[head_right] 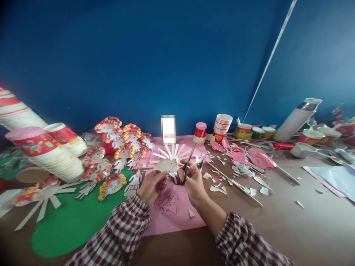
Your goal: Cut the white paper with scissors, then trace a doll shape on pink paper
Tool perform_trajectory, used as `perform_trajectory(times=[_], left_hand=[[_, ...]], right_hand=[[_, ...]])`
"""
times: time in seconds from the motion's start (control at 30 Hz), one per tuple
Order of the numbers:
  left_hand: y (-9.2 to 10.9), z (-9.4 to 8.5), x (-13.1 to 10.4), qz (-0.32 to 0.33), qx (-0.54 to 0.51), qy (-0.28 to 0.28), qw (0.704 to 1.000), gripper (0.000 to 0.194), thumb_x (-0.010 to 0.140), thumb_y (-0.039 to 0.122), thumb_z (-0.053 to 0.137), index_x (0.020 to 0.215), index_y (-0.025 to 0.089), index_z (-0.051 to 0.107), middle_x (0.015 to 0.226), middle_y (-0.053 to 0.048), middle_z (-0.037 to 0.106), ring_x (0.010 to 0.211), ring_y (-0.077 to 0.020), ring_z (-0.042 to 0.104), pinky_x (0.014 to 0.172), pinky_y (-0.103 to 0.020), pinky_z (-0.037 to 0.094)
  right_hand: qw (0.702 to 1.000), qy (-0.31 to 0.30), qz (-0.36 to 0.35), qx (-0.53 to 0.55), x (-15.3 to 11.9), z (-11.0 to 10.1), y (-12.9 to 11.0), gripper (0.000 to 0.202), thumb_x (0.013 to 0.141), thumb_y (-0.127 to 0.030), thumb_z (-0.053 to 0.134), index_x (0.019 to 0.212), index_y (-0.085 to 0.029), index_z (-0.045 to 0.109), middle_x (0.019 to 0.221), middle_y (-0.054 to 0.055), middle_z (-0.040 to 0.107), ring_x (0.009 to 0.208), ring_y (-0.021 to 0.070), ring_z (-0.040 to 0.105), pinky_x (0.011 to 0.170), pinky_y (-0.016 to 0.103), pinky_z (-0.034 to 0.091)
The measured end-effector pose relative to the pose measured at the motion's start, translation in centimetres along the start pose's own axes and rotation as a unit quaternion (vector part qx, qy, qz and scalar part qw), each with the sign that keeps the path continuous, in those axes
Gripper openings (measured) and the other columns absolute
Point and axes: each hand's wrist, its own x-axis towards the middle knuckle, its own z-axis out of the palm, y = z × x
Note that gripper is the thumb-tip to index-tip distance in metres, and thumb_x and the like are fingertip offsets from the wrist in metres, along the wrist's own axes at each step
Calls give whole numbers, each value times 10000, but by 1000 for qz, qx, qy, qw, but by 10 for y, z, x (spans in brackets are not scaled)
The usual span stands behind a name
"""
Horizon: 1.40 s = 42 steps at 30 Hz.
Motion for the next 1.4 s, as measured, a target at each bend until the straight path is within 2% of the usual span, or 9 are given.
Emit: perform_trajectory(times=[0.33, 0.67, 1.1, 1.4], left_hand=[[2, 1, 0, -4, 7, 4, 1000, 332, 534, 342, 778, 616, 136, 530, 493, 39, 528, 379, -47, 419, 368, -175, 278], [2, 1, 0, -4, 9, 2, 1000, 336, 529, 344, 785, 602, 135, 533, 502, 33, 528, 398, -49, 435, 376, -172, 296], [2, 1, -1, -4, 25, 7, 1000, 331, 519, 343, 789, 583, 128, 546, 486, 35, 511, 402, -51, 420, 392, -182, 318], [-1, -2, 2, 5, 38, -3, 999, 305, 552, 347, 770, 578, 125, 563, 483, 26, 511, 393, -60, 414, 370, -192, 289]], right_hand=[[1000, 5, 2, 8, -1, 1, -1, 422, 600, -249, 770, 962, -201, 558, 586, -64, 500, 501, 77, 424, 494, 213, 321], [1000, 4, 1, 1, 0, 0, 0, 437, 601, -277, 771, 975, -202, 556, 600, -55, 506, 502, 84, 434, 492, 226, 340], [1000, 1, -5, -5, 0, -1, 0, 426, 610, -255, 760, 978, -196, 555, 569, -68, 486, 475, 69, 401, 472, 209, 307], [1000, 0, -15, -10, 0, -1, 1, 391, 634, -244, 743, 975, -205, 556, 583, -64, 492, 489, 69, 408, 482, 207, 326]])
